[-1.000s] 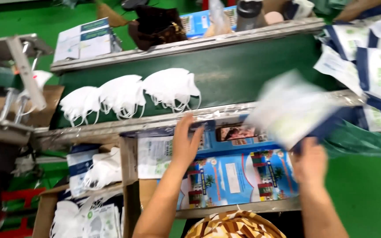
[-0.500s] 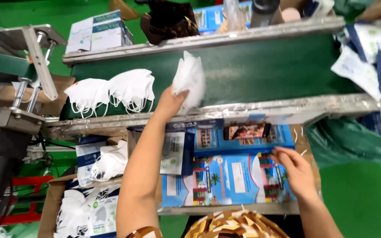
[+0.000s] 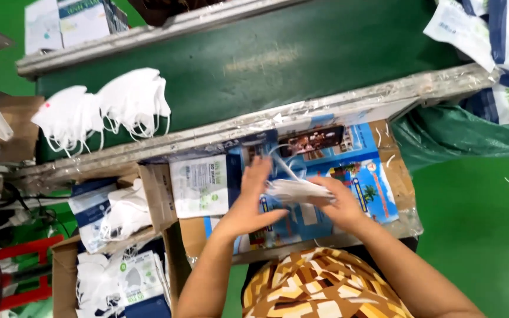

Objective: The recorder is packing white masks into plastic sleeves and placing them into boxes or bags on a factory conveyor belt.

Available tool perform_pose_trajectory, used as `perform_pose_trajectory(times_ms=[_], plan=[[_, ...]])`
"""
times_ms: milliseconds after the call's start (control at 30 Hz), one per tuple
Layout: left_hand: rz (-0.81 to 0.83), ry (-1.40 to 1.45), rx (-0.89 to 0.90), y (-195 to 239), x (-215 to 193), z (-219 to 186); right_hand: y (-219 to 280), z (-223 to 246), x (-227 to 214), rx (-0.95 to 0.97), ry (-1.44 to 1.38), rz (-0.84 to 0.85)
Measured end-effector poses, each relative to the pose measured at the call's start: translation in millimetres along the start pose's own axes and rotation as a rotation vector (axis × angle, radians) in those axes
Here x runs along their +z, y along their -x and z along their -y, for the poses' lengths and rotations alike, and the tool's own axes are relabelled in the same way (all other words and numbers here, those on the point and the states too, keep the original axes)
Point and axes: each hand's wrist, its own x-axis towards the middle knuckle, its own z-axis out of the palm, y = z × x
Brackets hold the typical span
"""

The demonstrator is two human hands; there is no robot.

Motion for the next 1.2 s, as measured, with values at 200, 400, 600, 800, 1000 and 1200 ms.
perform_pose_trajectory(times_ms=[200, 400, 600, 800, 1000, 1200], plan=[[0.252, -0.569, -0.06, -3.7, 46.2, 20.7, -3.6, -13.1, 25.5, 0.115, 0.206, -0.025], [0.116, -0.562, -0.041, -15.4, 36.0, 4.1, -4.1, -0.9, 12.7, -0.288, 0.173, 0.052], [0.2, -0.558, -0.075, -9.8, 50.2, 8.8, -4.0, -9.7, 20.1, 0.058, 0.029, 0.04], [0.088, -0.562, -0.014, -12.1, 51.4, 2.8, -4.4, -37.5, 20.8, -0.002, 0.029, 0.08], [0.088, -0.685, -0.033, -8.5, 65.5, 9.0, -13.2, -17.1, 34.9, 0.04, -0.015, 0.073], [0.239, -0.467, 0.002, 2.7, 56.3, 3.9, -10.2, -35.3, 13.8, -0.352, 0.113, 0.275]])
